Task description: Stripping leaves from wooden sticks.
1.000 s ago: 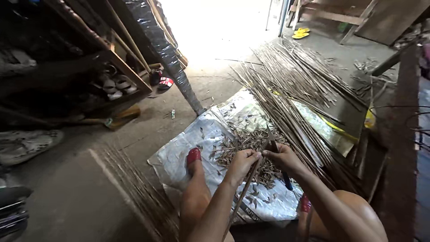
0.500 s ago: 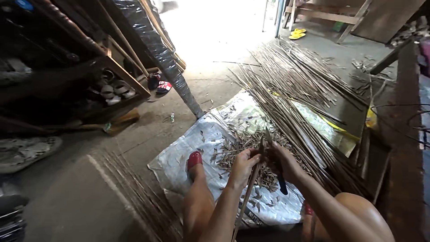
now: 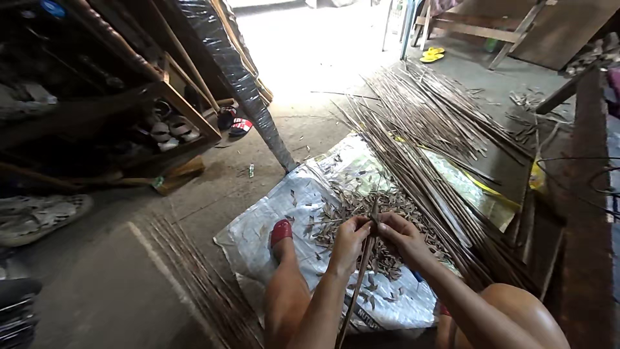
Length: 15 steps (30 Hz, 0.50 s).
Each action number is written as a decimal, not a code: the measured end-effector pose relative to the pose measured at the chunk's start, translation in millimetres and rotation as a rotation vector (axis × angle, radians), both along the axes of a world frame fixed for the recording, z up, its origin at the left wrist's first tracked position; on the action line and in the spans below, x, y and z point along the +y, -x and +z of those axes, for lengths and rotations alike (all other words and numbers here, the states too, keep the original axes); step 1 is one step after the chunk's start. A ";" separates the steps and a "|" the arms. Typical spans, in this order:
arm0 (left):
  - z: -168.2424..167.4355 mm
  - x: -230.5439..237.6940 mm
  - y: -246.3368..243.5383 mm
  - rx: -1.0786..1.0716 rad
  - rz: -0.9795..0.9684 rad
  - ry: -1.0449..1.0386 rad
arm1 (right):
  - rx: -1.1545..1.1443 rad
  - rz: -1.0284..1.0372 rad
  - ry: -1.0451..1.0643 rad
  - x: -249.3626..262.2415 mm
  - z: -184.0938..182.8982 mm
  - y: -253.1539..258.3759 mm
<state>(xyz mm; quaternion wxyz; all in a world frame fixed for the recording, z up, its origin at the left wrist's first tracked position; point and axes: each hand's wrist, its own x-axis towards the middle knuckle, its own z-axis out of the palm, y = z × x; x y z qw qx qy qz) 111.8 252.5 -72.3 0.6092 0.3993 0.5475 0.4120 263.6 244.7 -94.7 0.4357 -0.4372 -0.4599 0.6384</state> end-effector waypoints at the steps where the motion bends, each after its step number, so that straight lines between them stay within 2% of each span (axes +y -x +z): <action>1: 2.1 -0.3 -0.1 -0.022 0.011 0.013 | -0.063 -0.006 -0.056 -0.3 -1.4 1.1; 4: 6.9 -0.8 0.7 -0.079 0.032 0.064 | -0.162 -0.023 -0.165 -0.4 -5.5 2.8; 11: 10.9 -2.1 3.1 -0.108 0.010 0.065 | -0.126 0.057 -0.140 3.0 -1.2 -4.3; 15: 11.9 -3.9 4.2 -0.060 -0.025 0.040 | -0.272 0.034 -0.314 6.5 -8.5 -9.0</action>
